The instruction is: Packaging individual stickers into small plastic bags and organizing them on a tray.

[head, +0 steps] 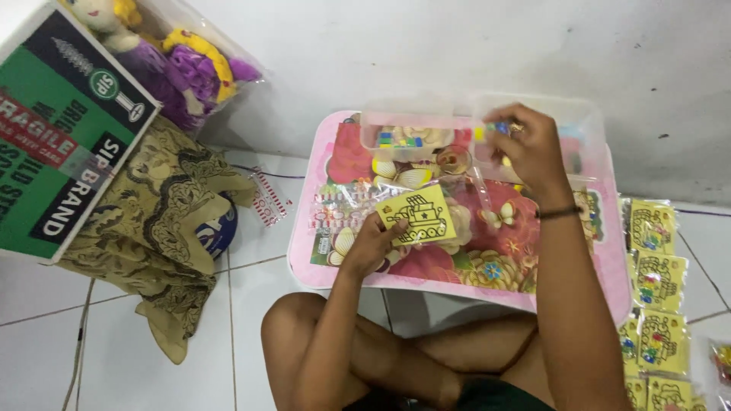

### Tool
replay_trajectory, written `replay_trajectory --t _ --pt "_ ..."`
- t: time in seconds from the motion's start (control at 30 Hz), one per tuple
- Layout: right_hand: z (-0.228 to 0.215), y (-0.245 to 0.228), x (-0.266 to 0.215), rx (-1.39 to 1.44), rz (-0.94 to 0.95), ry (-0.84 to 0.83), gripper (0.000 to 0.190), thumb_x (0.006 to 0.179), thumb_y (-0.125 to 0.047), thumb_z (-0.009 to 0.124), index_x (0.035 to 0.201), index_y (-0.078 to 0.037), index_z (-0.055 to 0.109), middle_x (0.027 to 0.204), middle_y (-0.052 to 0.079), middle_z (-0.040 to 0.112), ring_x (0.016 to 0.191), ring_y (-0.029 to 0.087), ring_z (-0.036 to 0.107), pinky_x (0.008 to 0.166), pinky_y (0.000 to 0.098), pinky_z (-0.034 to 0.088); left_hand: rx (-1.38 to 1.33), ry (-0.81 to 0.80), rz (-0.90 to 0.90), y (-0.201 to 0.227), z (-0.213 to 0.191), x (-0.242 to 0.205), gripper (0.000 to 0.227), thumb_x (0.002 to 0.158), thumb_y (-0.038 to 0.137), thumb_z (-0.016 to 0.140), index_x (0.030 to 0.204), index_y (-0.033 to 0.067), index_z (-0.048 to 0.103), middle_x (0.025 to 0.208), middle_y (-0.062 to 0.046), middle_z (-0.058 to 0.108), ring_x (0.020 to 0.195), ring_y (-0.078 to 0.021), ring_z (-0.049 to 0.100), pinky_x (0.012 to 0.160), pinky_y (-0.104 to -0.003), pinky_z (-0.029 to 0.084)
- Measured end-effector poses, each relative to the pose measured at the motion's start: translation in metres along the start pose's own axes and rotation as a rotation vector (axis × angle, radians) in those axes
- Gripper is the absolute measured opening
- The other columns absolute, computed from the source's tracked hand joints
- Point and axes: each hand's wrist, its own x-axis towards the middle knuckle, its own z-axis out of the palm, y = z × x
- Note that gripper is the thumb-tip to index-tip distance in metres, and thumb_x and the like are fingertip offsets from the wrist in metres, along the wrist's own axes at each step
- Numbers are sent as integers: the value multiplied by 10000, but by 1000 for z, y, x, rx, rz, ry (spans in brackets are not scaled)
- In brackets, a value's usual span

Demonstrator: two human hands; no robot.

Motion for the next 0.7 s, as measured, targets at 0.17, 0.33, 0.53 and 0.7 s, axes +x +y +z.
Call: replay_trajectory --t 0.17,0.33,0.53,0.7 --pt "-23 42 -70 123 175 70 251 870 74 661 1121 79 656 899 164 568 497 232 621 412 337 542 0 11 -1 -2 -6 3 261 939 79 724 1108 -83 608 847 -175 681 620 -248 699 406 -334 603" --pt "-27 53 -112 354 301 86 238 847 18 676 1078 75 663 746 121 581 511 217 661 378 272 538 83 8 -32 1 -3 -3 251 933 83 734 1079 -77 608 810 -187 671 539 -250 676 357 -339 578" --pt "-17 46 -122 440 331 58 272 837 5 673 1098 75 651 581 102 583 398 159 595 285 227 471 143 6 0 4 4 -7 234 917 69 749 1050 -73 619 786 -196 685 524 -252 689 343 -345 581" --pt "-5 35 -116 371 329 -14 269 843 23 694 1106 80 669 627 111 633 445 155 626 331 205 481 168 10 -21 0 1 -6 243 910 74 755 1055 -65 619 791 -210 696 530 -256 694 351 -351 585"
